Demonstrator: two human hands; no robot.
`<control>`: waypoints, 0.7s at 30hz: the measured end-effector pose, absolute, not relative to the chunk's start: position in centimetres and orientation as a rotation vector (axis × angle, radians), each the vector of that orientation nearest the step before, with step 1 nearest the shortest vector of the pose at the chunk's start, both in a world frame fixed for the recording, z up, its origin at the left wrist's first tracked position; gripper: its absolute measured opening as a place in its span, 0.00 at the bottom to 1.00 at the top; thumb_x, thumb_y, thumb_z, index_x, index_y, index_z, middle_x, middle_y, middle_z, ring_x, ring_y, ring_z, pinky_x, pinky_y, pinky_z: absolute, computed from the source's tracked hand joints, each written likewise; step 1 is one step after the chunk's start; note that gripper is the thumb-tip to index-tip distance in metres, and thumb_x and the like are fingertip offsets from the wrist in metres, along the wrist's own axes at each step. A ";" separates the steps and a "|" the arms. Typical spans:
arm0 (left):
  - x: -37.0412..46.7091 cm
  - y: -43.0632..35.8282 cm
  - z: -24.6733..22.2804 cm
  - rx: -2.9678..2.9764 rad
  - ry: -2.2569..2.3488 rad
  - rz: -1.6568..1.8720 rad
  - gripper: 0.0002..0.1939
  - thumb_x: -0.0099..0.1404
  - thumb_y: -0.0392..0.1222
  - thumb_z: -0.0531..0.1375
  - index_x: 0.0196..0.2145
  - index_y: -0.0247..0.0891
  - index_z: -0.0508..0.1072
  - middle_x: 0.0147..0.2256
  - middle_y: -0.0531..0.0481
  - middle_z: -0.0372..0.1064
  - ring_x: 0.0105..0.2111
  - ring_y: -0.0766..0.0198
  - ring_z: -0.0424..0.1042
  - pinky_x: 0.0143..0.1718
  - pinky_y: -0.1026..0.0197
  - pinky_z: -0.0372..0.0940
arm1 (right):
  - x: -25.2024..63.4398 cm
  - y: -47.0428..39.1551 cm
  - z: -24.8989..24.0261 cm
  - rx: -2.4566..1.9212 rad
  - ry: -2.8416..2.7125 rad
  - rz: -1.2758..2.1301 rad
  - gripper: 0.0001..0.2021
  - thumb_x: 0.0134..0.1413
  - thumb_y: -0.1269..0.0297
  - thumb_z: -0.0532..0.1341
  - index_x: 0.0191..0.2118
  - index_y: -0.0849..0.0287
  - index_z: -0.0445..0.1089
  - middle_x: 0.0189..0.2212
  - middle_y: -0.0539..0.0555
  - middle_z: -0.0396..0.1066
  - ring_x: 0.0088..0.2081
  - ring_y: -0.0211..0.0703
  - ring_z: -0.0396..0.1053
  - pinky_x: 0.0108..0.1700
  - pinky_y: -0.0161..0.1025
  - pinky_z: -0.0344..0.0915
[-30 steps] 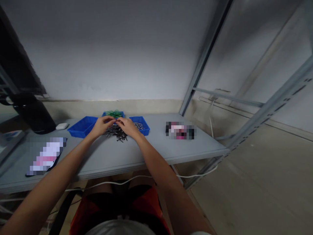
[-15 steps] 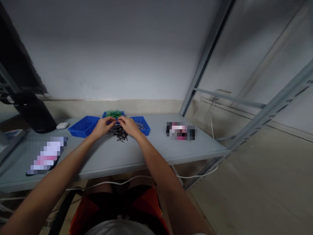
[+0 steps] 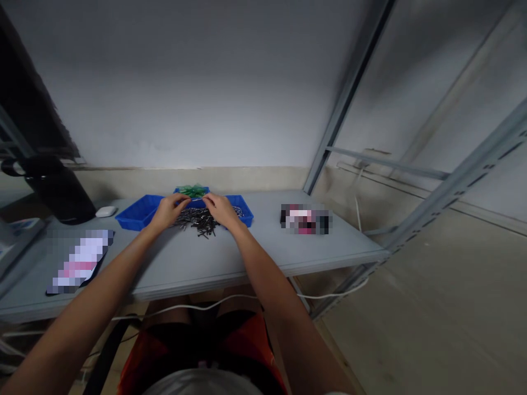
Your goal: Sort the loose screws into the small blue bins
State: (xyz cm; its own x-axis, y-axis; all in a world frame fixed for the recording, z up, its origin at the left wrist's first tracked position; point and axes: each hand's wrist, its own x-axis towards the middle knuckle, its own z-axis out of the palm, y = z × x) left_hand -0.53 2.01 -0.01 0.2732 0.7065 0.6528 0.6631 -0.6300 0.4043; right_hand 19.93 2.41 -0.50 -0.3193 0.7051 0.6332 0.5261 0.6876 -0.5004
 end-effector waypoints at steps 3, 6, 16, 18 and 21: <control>-0.4 2.0 0.0 2.497 1.318 1.287 0.09 0.67 0.41 0.56 0.37 0.37 0.76 0.37 0.46 0.75 0.37 0.59 0.73 0.42 0.57 0.67 | 19.9 2.3 -0.5 -0.928 -2.005 0.256 0.09 0.64 0.63 0.54 0.37 0.55 0.71 0.31 0.50 0.74 0.34 0.40 0.70 0.39 0.36 0.61; -0.3 2.0 -0.1 2.528 1.292 1.254 0.09 0.67 0.41 0.57 0.38 0.37 0.76 0.37 0.46 0.75 0.37 0.60 0.73 0.41 0.58 0.66 | 19.8 2.2 -0.4 -0.937 -2.009 0.258 0.10 0.64 0.62 0.53 0.37 0.54 0.71 0.31 0.50 0.74 0.34 0.40 0.70 0.39 0.36 0.62; -0.4 1.9 -0.2 2.615 1.304 1.266 0.07 0.66 0.39 0.55 0.37 0.37 0.74 0.33 0.47 0.72 0.32 0.63 0.70 0.36 0.60 0.65 | 19.9 2.5 -0.6 -0.970 -2.057 0.238 0.13 0.66 0.64 0.51 0.38 0.57 0.73 0.32 0.52 0.75 0.34 0.41 0.72 0.40 0.37 0.63; -0.4 1.8 -0.2 2.616 1.298 1.306 0.07 0.66 0.38 0.56 0.37 0.37 0.73 0.33 0.47 0.72 0.32 0.63 0.70 0.36 0.60 0.65 | 20.0 2.7 -0.8 -0.966 -2.097 0.187 0.12 0.65 0.64 0.52 0.39 0.56 0.74 0.36 0.54 0.76 0.38 0.43 0.72 0.43 0.38 0.64; -0.1 1.5 0.0 2.621 1.267 1.354 0.07 0.67 0.39 0.56 0.37 0.37 0.73 0.34 0.47 0.71 0.34 0.62 0.70 0.38 0.60 0.66 | 20.0 2.7 -0.9 -0.995 -2.198 0.101 0.11 0.65 0.65 0.53 0.41 0.55 0.74 0.40 0.55 0.76 0.42 0.44 0.72 0.45 0.40 0.64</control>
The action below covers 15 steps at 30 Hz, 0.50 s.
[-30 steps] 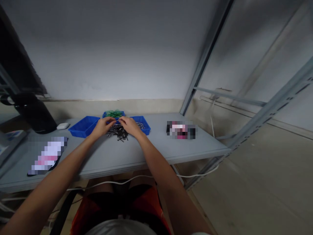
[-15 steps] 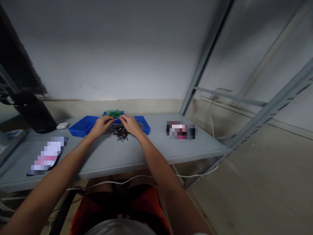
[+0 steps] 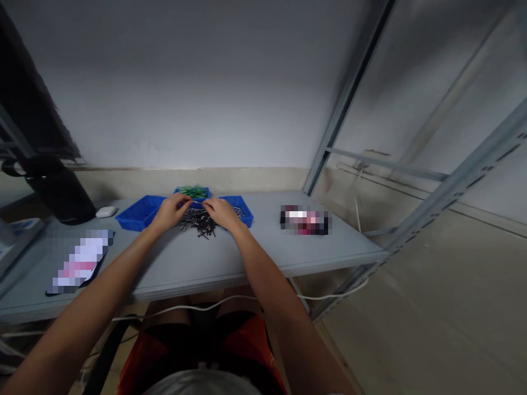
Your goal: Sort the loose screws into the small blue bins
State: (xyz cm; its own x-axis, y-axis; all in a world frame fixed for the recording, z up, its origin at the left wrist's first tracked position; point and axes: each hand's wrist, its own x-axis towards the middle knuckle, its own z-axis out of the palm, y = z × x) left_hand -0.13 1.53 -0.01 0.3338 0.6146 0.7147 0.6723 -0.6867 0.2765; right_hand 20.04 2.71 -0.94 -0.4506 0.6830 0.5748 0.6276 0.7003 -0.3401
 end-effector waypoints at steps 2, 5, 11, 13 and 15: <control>0.1 1.3 0.1 -2.523 -1.180 -1.298 0.07 0.67 0.39 0.55 0.37 0.37 0.73 0.34 0.47 0.71 0.34 0.62 0.70 0.38 0.59 0.66 | 19.9 2.6 -0.9 -1.028 -2.272 0.068 0.12 0.64 0.66 0.54 0.41 0.56 0.75 0.40 0.55 0.76 0.42 0.45 0.72 0.45 0.40 0.63; 0.3 1.1 0.2 -2.546 -1.147 -1.290 0.07 0.67 0.39 0.55 0.37 0.36 0.73 0.34 0.47 0.71 0.35 0.61 0.71 0.38 0.59 0.66 | 19.7 2.3 -0.7 -1.054 -2.336 0.066 0.12 0.64 0.65 0.54 0.40 0.56 0.75 0.40 0.55 0.76 0.41 0.45 0.72 0.44 0.39 0.63; 0.3 1.1 0.1 -2.516 -1.123 -1.301 0.06 0.67 0.39 0.56 0.37 0.37 0.72 0.34 0.48 0.71 0.35 0.62 0.70 0.38 0.60 0.66 | 19.8 2.1 -0.5 -1.029 -2.298 0.143 0.12 0.64 0.66 0.54 0.42 0.55 0.75 0.42 0.54 0.76 0.44 0.44 0.72 0.46 0.38 0.63; 0.3 1.1 0.0 -2.516 -1.113 -1.304 0.06 0.67 0.39 0.55 0.37 0.37 0.72 0.34 0.48 0.71 0.34 0.62 0.70 0.37 0.60 0.66 | 19.8 2.2 -0.5 -1.022 -2.302 0.161 0.12 0.64 0.66 0.54 0.43 0.55 0.75 0.42 0.54 0.76 0.44 0.44 0.72 0.46 0.38 0.63; 0.3 1.1 0.0 -2.522 -1.099 -1.307 0.06 0.67 0.39 0.55 0.37 0.37 0.72 0.34 0.48 0.71 0.35 0.63 0.70 0.37 0.60 0.66 | 19.8 2.2 -0.6 -1.023 -2.309 0.169 0.12 0.64 0.66 0.54 0.43 0.54 0.75 0.42 0.54 0.76 0.44 0.43 0.72 0.46 0.38 0.64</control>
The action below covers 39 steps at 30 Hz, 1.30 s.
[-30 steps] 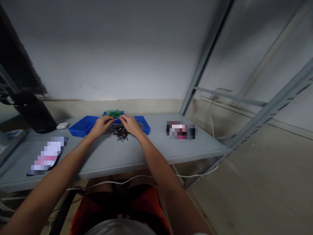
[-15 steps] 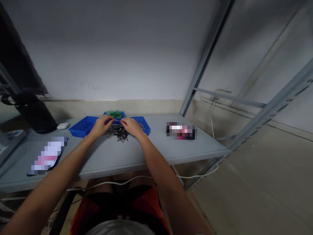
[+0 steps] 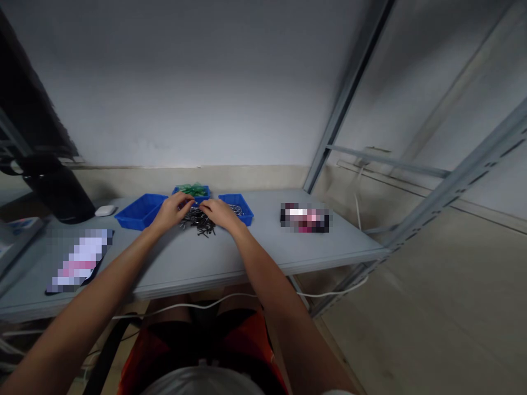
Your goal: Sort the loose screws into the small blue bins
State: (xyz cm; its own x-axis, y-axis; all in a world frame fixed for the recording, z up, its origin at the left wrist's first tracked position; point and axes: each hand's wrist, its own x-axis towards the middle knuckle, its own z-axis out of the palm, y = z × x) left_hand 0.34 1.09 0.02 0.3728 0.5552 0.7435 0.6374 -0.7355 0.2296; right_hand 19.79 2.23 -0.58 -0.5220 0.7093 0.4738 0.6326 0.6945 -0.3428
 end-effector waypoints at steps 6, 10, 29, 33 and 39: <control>0.4 0.8 0.2 -2.530 -1.130 -1.302 0.07 0.67 0.39 0.55 0.38 0.37 0.72 0.34 0.47 0.71 0.35 0.62 0.70 0.38 0.60 0.66 | 19.7 2.3 -0.7 -0.999 -2.281 0.175 0.11 0.64 0.66 0.54 0.41 0.54 0.75 0.41 0.53 0.76 0.43 0.43 0.72 0.46 0.39 0.64; 0.5 0.6 0.5 -2.524 -1.195 -1.294 0.07 0.67 0.39 0.54 0.38 0.37 0.72 0.35 0.46 0.72 0.35 0.62 0.70 0.38 0.59 0.66 | 19.7 2.4 -0.8 -0.979 -2.227 0.181 0.11 0.64 0.66 0.55 0.40 0.54 0.75 0.39 0.53 0.77 0.41 0.43 0.72 0.45 0.39 0.64; 0.4 2.1 -1.0 -2.737 -1.281 -1.066 0.09 0.66 0.39 0.54 0.37 0.36 0.73 0.33 0.45 0.73 0.31 0.61 0.70 0.35 0.59 0.64 | 19.2 1.5 -0.2 -0.864 -2.072 0.205 0.10 0.64 0.65 0.54 0.40 0.55 0.74 0.41 0.52 0.75 0.43 0.41 0.71 0.49 0.39 0.63; 0.3 1.9 -0.8 -2.710 -1.288 -1.070 0.10 0.66 0.40 0.53 0.36 0.37 0.73 0.33 0.45 0.72 0.31 0.60 0.70 0.35 0.58 0.64 | 19.3 1.6 -0.1 -0.871 -2.057 0.204 0.11 0.64 0.64 0.53 0.41 0.54 0.73 0.40 0.53 0.75 0.42 0.41 0.71 0.48 0.39 0.63; 0.2 1.7 -0.9 -2.705 -1.290 -1.054 0.09 0.66 0.39 0.53 0.37 0.37 0.73 0.33 0.45 0.72 0.30 0.61 0.69 0.36 0.58 0.64 | 19.4 1.8 -0.2 -0.903 -2.072 0.217 0.11 0.64 0.64 0.53 0.40 0.54 0.73 0.40 0.52 0.75 0.42 0.40 0.71 0.47 0.38 0.63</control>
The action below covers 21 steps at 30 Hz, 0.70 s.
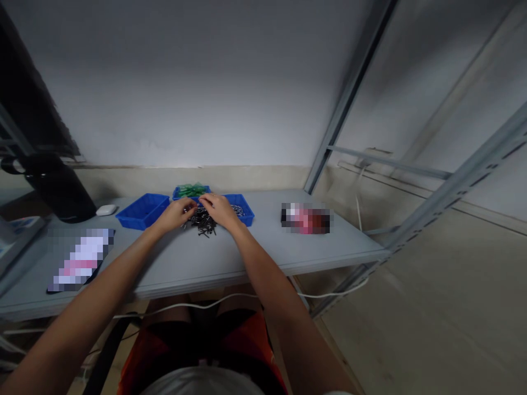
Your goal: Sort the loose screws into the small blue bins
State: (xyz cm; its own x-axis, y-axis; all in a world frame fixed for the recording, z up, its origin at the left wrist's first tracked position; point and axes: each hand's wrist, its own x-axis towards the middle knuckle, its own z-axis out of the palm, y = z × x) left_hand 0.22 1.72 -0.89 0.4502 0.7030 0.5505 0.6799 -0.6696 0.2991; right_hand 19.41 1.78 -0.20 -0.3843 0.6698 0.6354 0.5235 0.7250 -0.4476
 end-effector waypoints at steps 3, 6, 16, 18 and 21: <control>0.2 1.7 -1.0 2.651 1.279 1.037 0.08 0.65 0.39 0.54 0.37 0.37 0.73 0.34 0.46 0.72 0.30 0.61 0.69 0.35 0.58 0.64 | 19.4 1.8 -0.2 -0.911 -2.078 0.219 0.11 0.64 0.64 0.53 0.40 0.54 0.73 0.40 0.52 0.75 0.41 0.40 0.71 0.47 0.38 0.63; 0.2 1.7 -0.9 2.650 1.292 1.028 0.09 0.65 0.39 0.53 0.37 0.37 0.73 0.34 0.46 0.72 0.30 0.61 0.69 0.35 0.58 0.64 | 19.4 1.9 -0.2 -0.904 -2.071 0.214 0.11 0.64 0.64 0.53 0.40 0.55 0.73 0.39 0.52 0.75 0.41 0.40 0.71 0.46 0.38 0.63; 0.1 1.8 -1.1 2.658 1.282 1.078 0.08 0.66 0.39 0.53 0.37 0.39 0.72 0.34 0.46 0.71 0.30 0.62 0.69 0.34 0.59 0.64 | 19.5 1.7 -0.1 -0.926 -2.059 0.236 0.10 0.64 0.64 0.54 0.40 0.54 0.73 0.39 0.52 0.75 0.41 0.40 0.71 0.46 0.37 0.62; 0.0 1.8 -1.0 2.655 1.299 1.093 0.07 0.66 0.38 0.53 0.37 0.38 0.72 0.34 0.46 0.71 0.31 0.62 0.69 0.35 0.59 0.64 | 19.6 1.8 -0.1 -0.935 -2.054 0.236 0.11 0.64 0.64 0.54 0.40 0.54 0.73 0.39 0.51 0.75 0.41 0.40 0.71 0.46 0.37 0.63; 0.1 1.8 -0.8 2.631 1.324 1.152 0.07 0.66 0.38 0.54 0.37 0.37 0.71 0.35 0.46 0.71 0.33 0.61 0.69 0.37 0.58 0.64 | 19.7 1.9 -0.1 -0.940 -2.040 0.228 0.10 0.64 0.65 0.54 0.40 0.53 0.73 0.40 0.51 0.76 0.42 0.41 0.71 0.47 0.37 0.63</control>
